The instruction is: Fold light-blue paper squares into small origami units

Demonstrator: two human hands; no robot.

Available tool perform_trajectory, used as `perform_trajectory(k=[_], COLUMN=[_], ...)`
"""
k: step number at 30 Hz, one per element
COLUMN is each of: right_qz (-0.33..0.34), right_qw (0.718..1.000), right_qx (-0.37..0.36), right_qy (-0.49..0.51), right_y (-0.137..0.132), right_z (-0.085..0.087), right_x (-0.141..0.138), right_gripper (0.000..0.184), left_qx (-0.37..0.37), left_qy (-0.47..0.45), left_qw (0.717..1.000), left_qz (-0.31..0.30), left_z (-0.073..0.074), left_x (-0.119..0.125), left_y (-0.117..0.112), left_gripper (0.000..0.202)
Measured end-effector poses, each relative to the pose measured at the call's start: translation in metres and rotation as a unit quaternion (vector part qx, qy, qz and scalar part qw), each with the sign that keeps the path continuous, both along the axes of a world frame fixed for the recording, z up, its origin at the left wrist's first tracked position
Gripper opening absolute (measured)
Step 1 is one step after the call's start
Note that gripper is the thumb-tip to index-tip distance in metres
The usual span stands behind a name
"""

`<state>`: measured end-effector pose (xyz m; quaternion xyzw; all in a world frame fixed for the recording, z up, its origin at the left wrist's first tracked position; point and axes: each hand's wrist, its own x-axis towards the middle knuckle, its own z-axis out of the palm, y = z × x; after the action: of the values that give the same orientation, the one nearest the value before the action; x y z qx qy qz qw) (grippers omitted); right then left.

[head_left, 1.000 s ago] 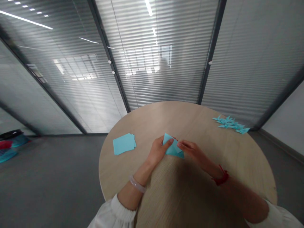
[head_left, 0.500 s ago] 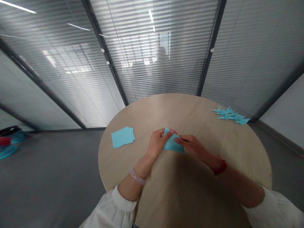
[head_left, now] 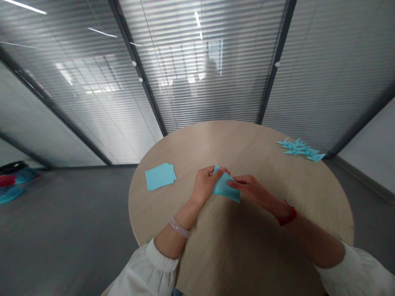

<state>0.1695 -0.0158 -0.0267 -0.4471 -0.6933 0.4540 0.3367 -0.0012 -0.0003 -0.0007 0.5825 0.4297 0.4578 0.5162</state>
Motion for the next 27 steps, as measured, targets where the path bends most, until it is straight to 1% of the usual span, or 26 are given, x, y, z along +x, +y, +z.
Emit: perform_trajectory(k=[5,8,11,14,16,19,22,25,27], right_qz=[0.016,0.024,0.025,0.029,0.024,0.02,0.026,0.027,0.023], right_qw=[1.0,0.999,0.999,0.998,0.998,0.999,0.999,0.999,0.999], right_qx=[-0.014,-0.025,-0.04,-0.055,-0.052,-0.046,-0.047,-0.044,-0.042], right_qy=[0.002,0.001,-0.005,-0.005,-0.005,0.003,0.007,-0.002,-0.005], right_y=[-0.0035,-0.0051,-0.0059,-0.0062,-0.0061,-0.0054,-0.0042,-0.003,-0.0025], right_z=[0.0068,0.0097,0.0098,0.0089,0.0083,0.0067,0.004,0.0016,0.0007], right_x=[-0.0004,-0.0006,-0.0014,-0.0026,-0.0031,-0.0028,-0.0014,0.0,0.0005], right_gripper=[0.045,0.046,0.045,0.044,0.044,0.044,0.046,0.047,0.048], left_qx=[-0.034,-0.042,-0.029,0.004,0.02,0.019,0.014,0.009,0.01], left_qy=[-0.063,-0.077,-0.051,0.006,0.032,0.051,0.074,0.071,0.077], left_qw=[0.997,0.996,0.998,1.0,0.999,0.998,0.997,0.997,0.997], left_qz=[0.005,0.005,0.001,0.006,0.008,0.004,0.002,-0.01,-0.006], left_z=[-0.001,-0.0027,-0.0035,-0.0028,-0.002,-0.0018,-0.0026,-0.0027,-0.0023], left_x=[-0.0005,-0.0013,-0.0021,-0.0024,-0.0022,-0.0014,-0.0007,-0.0004,-0.0003], left_y=[0.0007,0.0012,0.0017,0.0021,0.0022,0.002,0.0015,0.001,0.0009], left_gripper=[0.034,0.034,0.033,0.032,0.032,0.031,0.024,0.021,0.022])
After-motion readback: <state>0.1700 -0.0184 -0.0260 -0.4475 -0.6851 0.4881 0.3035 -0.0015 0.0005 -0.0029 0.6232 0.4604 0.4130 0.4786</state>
